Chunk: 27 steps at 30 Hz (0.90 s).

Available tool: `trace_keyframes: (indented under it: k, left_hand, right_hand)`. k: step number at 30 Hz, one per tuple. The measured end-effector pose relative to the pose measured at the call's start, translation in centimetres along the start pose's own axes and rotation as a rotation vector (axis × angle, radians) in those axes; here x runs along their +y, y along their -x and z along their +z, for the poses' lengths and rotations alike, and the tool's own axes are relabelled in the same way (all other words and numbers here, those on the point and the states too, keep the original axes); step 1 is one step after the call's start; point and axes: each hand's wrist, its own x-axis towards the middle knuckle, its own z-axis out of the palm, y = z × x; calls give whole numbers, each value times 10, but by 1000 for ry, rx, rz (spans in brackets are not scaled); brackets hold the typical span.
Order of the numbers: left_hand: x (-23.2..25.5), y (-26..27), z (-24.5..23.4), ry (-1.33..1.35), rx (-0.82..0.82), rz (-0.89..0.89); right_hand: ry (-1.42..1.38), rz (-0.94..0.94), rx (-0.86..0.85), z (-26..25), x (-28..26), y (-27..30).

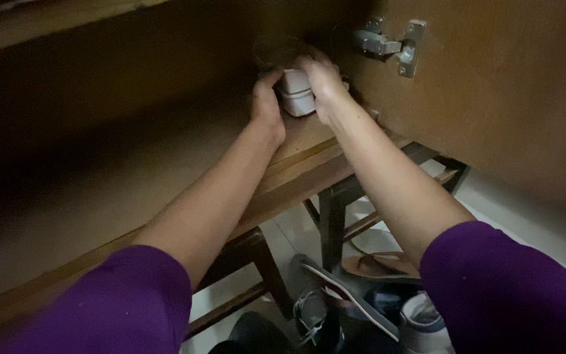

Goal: The person removes various shoes from a wooden cabinet and places them on the floor. The person handles sandals, sneakers, and slippers one by one, arranging them in a pile on the floor.

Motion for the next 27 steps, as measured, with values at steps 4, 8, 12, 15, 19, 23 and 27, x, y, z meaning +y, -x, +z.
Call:
trace_keyframes:
  k: [4, 8, 12, 15, 19, 23, 27]
  left_hand:
    - [13, 23, 5, 30, 20, 48]
    - [20, 45, 7, -82, 97, 67]
    - [26, 62, 10, 80, 65, 53]
    - [33, 77, 9, 176, 13, 13]
    - [38, 100, 4, 232, -53, -1]
    - [48, 124, -2, 227, -106, 2]
    - [62, 157, -17, 210, -139, 3]
  right_hand:
    - [-67, -126, -20, 3, -11, 18]
    - [-79, -161, -53, 2, -27, 43]
    - [-90, -167, -73, 6, -43, 77]
    - [-19, -173, -40, 12, -57, 100]
    - [-39, -194, -46, 22, -72, 131]
    - [-24, -149, 15, 40, -86, 165]
    - [-40, -99, 108, 63, -96, 203]
